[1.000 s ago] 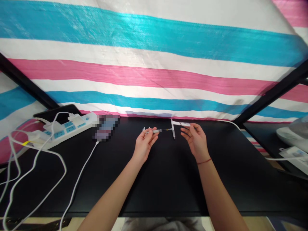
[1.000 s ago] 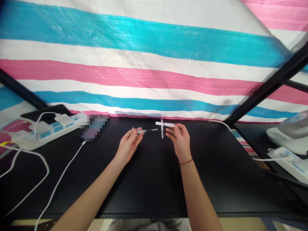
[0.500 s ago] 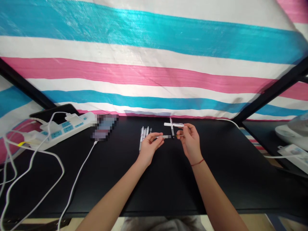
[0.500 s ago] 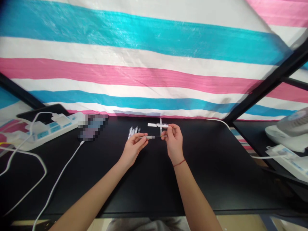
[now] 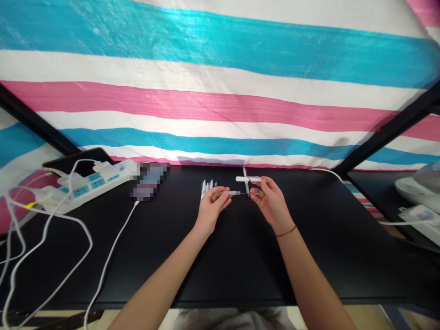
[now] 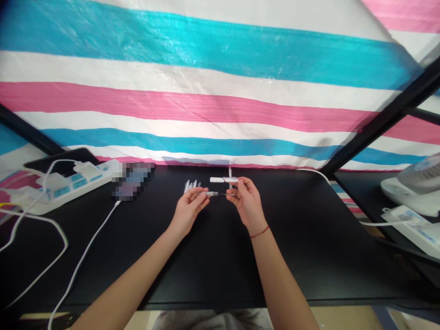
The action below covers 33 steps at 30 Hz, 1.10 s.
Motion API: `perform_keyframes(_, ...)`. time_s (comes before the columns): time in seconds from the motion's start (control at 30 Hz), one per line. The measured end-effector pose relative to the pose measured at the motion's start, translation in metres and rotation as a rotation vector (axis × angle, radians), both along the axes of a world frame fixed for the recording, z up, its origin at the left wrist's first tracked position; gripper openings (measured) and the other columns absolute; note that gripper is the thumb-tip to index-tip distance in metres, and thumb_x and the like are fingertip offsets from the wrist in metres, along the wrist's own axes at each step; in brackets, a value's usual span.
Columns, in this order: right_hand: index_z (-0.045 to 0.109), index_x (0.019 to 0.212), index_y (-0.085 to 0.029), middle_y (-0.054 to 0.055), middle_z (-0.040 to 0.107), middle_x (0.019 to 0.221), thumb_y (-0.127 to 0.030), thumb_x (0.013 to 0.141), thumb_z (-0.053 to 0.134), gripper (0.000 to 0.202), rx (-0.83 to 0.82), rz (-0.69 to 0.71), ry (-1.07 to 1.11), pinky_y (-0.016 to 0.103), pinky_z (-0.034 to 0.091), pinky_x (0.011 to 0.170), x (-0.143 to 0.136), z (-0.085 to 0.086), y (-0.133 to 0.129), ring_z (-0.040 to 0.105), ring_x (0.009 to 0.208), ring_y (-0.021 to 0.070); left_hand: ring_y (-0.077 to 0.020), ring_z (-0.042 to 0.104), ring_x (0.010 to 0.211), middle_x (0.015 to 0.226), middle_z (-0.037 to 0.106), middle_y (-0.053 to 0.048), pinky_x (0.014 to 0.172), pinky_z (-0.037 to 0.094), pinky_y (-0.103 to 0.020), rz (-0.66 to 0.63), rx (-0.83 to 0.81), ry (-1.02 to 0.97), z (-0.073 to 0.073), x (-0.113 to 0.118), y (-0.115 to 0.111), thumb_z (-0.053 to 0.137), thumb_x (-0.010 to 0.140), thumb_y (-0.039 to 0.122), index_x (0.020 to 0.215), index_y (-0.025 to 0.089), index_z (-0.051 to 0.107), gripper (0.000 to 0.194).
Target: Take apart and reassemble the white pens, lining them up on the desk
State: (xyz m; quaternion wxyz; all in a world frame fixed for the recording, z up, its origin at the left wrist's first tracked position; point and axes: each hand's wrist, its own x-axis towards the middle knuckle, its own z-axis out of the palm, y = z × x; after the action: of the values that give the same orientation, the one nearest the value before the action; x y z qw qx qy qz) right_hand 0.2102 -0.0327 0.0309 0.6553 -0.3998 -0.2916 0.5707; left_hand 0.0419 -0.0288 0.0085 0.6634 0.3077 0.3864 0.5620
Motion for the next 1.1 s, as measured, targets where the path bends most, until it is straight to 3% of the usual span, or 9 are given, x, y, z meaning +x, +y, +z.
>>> perform_keyframes(0.5,0.058,0.08,-0.02,0.0,0.067,0.078,-0.029,0.07,0.073,0.021,0.031,-0.083,0.088,0.018,0.055,0.056,0.021,0.005,0.003,0.062,0.06,0.0088,-0.0132,0.066,0.085,0.102,0.066,-0.005,0.08,0.052,-0.026,0.041,0.051,-0.019,0.001,-0.013,0.01,0.071,0.072,0.021,0.092,0.017,0.062,0.023)
perform_keyframes(1.1,0.059,0.081,-0.02,0.0,0.068,0.075,-0.029,0.071,0.073,0.019,0.056,-0.075,0.076,0.018,0.055,0.056,0.015,0.006,0.002,0.063,0.06,0.009,-0.0143,0.066,0.085,0.103,0.067,-0.006,0.081,0.053,-0.028,0.02,0.021,-0.045,-0.003,-0.012,0.01,0.071,0.071,0.02,0.094,0.017,0.062,0.025)
